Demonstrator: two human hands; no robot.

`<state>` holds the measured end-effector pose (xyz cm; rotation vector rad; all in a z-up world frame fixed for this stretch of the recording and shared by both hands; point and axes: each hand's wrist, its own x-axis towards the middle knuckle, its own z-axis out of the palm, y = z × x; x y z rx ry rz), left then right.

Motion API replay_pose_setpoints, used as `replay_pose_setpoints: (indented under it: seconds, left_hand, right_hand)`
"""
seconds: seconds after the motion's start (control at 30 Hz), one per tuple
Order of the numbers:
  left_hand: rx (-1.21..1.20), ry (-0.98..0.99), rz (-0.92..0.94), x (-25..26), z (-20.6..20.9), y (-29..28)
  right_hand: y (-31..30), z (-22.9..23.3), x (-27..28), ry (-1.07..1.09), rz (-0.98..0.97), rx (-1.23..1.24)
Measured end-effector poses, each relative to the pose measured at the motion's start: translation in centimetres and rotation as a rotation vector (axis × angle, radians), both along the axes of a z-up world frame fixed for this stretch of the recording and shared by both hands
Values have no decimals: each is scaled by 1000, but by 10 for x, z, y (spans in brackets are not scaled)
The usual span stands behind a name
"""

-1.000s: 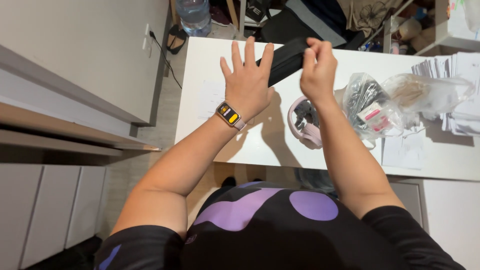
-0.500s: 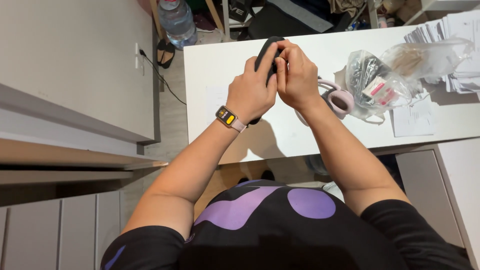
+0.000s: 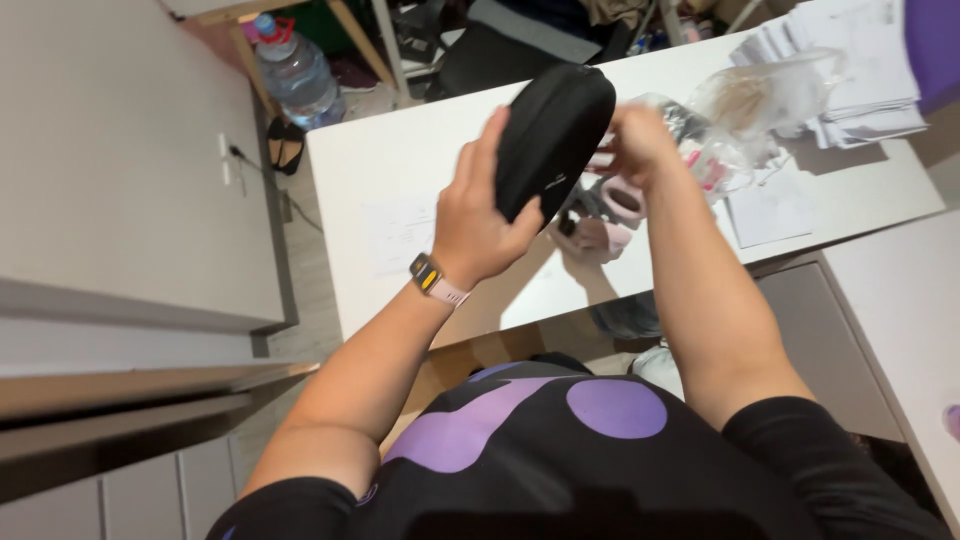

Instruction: Organizing various items on a desk and packing them into a shoulder bag and arranging fabric over chairs.

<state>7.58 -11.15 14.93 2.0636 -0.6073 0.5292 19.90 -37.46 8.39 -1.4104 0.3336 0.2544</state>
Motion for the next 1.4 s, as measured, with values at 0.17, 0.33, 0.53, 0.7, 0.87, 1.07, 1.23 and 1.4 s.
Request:
replay_pose_setpoints:
  seconds: [0.17,0.33,0.53,0.7,0.87,1.07,1.23,1.4]
  left_hand:
    - [-235,-214,5,1,-30,-24]
    - [-178,-9,61,12,-41,-65]
    - [-111,171,242,12,-25,-108]
    - [-329,18,338,-7,-25,-112]
    - [-244,-68,429,-15,-10,-102]
    - [97,-88,539,-5,-21,-92]
    - [335,-80,536,7,-20,-67]
    - [483,139,458,7,-18,-27]
  right_hand:
    - [-13,-23,-22,186,146,347]
    - [-56,-5,-6,-4,-59,57]
    - [-93,-29,29,-906,-40,-429]
    - [-87,-35,53,-34,192,-14]
    - [-67,-76,63,204,404,182]
    - [-9,12,15,74,455,315]
    - [32,1,-1,-160,653,280]
    - [67,-48,-7,-104,571,238]
